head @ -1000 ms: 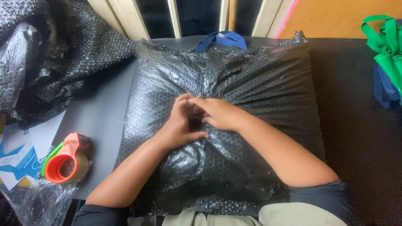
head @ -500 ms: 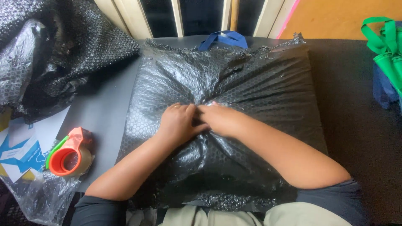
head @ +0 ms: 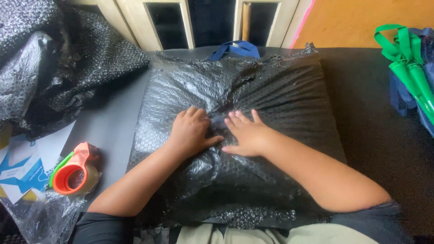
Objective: The person prepares a sheet of black bubble wrap on a table, places a blue pillow on it, folds the wrap to cover the pillow, and then uses a tape dispenser to secure the packaging with multiple strips of tape.
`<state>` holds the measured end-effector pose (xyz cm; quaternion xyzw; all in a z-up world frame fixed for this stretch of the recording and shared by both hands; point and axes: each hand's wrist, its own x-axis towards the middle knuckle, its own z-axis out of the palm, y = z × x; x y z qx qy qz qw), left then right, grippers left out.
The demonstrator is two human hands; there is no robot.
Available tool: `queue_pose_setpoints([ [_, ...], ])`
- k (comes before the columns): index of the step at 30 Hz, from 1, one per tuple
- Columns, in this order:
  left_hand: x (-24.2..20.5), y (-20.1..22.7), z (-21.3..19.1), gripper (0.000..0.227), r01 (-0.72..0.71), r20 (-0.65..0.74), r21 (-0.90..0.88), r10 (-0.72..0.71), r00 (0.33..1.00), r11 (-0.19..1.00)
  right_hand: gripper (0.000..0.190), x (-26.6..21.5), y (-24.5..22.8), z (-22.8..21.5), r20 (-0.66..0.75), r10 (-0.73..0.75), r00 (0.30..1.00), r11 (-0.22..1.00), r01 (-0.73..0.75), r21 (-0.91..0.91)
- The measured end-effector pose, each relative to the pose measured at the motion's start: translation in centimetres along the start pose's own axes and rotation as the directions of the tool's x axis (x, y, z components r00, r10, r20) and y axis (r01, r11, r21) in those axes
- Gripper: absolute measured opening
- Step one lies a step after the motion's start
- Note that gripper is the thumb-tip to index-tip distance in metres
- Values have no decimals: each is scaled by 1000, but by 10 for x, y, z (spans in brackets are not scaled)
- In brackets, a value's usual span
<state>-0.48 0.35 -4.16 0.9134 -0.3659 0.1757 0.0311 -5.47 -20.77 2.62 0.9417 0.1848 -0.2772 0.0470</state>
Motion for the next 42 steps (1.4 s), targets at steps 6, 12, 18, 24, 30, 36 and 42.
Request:
queue_pose_setpoints([
  [6, -2, -1, -17, 71, -316, -227, -25, 302, 926, 949, 102, -13, -4, -3, -38, 6, 999, 999, -5, 39],
  [12, 5, -3, -70, 82, -25, 549, -310, 200, 811, 950, 102, -21, -8, -7, -80, 34, 996, 999, -34, -2],
  [18, 5, 1, -65, 89, -57, 593, -224, 183, 784, 973, 105, -20, -7, 6, -166, 47, 985, 998, -39, 49],
  [24, -25, 3, -65, 91, -193, 370, -120, 224, 902, 974, 110, -52, -1, 9, -257, 23, 966, 982, 27, 188],
  [30, -122, 41, -67, 107, -261, 196, -101, 277, 941, 960, 76, -138, -21, 70, -576, -244, 780, 864, 445, 237],
  [36, -191, 63, 6, 98, -144, -96, 119, 156, 983, 982, 64, -121, -39, 146, -349, -41, 936, 825, 229, 517],
  [42, -209, 69, 29, 62, 194, 52, -181, -188, 981, 964, 66, -127, -43, 155, -330, 60, 942, 772, 165, 613],
])
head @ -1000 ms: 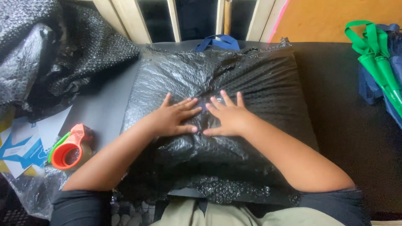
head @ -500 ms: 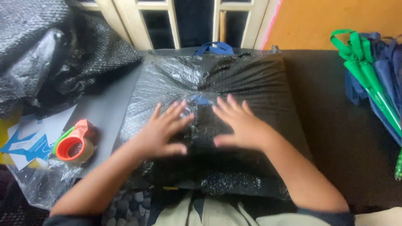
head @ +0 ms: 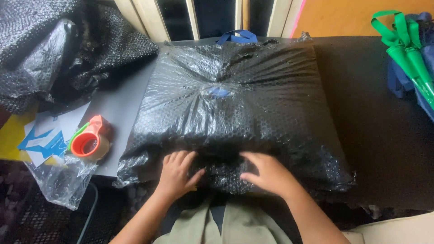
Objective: The person prepares a sheet of black bubble wrap on a table, places a blue pillow on it, folds the wrap to cover the pillow, and then uses a tape dispenser to secure the packaging with multiple strips of tape.
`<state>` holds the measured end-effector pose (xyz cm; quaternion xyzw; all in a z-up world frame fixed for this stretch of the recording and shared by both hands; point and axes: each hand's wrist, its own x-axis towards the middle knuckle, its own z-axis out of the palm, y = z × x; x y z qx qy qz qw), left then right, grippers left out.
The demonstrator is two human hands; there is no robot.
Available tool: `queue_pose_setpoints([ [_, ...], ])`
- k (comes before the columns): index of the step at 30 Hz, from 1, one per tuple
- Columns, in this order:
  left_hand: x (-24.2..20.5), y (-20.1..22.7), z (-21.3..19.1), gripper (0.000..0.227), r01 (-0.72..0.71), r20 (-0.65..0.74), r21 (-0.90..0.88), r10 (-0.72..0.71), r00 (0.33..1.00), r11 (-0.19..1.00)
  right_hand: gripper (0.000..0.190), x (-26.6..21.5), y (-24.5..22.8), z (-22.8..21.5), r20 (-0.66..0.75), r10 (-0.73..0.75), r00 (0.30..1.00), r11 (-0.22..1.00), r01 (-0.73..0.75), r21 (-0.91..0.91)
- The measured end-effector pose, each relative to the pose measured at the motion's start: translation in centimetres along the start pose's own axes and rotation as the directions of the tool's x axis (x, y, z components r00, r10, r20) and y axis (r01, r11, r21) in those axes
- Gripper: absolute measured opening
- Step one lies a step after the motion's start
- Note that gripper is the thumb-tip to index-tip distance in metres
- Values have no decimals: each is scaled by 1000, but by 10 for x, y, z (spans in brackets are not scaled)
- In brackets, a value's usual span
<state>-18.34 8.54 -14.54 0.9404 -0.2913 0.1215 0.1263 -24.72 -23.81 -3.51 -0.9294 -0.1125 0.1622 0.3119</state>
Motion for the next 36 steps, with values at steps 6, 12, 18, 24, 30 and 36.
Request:
queue_pose_setpoints([
  [6, 40, 13, -29, 73, 122, 223, -46, -109, 969, 991, 76, 13, 0, -7, 25, 78, 997, 996, -77, -41],
  [12, 70, 4, -20, 82, 82, 232, -105, -56, 971, 991, 73, 59, 50, 3, -162, -71, 984, 990, 50, -131],
  [18, 129, 10, -57, 36, 77, 246, -127, -44, 968, 989, 68, 90, 95, 28, -379, -225, 897, 949, 115, -293],
  [24, 265, -28, -19, 27, -288, -421, 108, 306, 854, 952, 53, 81, 101, 33, -430, -159, 889, 984, 107, -143],
  [30, 297, -28, -30, 75, 108, 263, 170, -151, 953, 979, 42, 76, 102, 22, -377, -193, 906, 981, 189, -48],
  [36, 299, -14, -44, 73, 178, 353, 254, -262, 898, 951, 39, 75, 101, 20, -307, -211, 928, 978, 200, -65],
])
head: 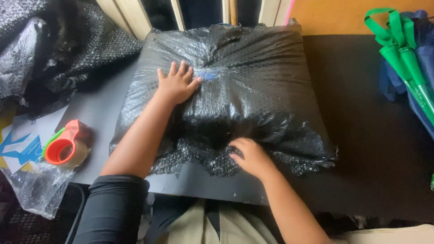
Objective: The person prepares a sheet of black bubble wrap on a table, places a blue pillow on it, folds the wrap to cover the pillow, and then uses a tape dispenser to secure the packaging with multiple strips of tape.
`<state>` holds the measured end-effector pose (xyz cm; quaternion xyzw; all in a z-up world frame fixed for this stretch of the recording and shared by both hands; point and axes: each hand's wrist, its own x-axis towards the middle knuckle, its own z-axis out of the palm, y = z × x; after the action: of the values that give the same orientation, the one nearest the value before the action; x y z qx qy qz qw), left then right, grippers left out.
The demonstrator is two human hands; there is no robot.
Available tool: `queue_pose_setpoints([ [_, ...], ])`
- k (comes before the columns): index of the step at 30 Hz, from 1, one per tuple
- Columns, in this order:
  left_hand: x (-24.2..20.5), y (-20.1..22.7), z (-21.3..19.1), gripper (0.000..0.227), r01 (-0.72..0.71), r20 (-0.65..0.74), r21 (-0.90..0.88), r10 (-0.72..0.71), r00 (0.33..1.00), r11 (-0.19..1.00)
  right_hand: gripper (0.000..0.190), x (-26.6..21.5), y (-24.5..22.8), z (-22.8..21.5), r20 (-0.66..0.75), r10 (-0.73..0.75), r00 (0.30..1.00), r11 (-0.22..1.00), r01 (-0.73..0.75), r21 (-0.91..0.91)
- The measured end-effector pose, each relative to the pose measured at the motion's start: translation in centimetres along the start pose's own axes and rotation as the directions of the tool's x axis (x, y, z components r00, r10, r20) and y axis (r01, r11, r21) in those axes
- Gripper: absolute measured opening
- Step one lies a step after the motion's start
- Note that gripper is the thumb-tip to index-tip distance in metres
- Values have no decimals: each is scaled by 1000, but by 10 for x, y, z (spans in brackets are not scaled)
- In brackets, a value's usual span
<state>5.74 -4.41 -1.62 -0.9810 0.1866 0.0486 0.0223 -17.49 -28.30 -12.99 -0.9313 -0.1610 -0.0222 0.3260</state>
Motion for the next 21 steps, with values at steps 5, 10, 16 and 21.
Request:
queue_pose_setpoints([
  [5, 16, -24, 5, 73, -28, 94, -253, 54, 994, 967, 28, -3, 0, -2, -48, 14, 999, 998, -11, 62],
  [10, -101, -23, -63, 58, 0, -165, -572, -116, 979, 820, 22, -3, -7, -8, -143, 64, 988, 986, -41, 159],
  [16, -200, -138, -15, 76, 354, -396, -469, -551, 735, 809, 26, -2, -20, -15, -34, 147, 989, 985, -143, 102],
  [21, -214, -221, 74, 133, 823, 100, -408, -877, 471, 396, 24, 2, -9, -8, -89, 59, 994, 994, -51, 92],
])
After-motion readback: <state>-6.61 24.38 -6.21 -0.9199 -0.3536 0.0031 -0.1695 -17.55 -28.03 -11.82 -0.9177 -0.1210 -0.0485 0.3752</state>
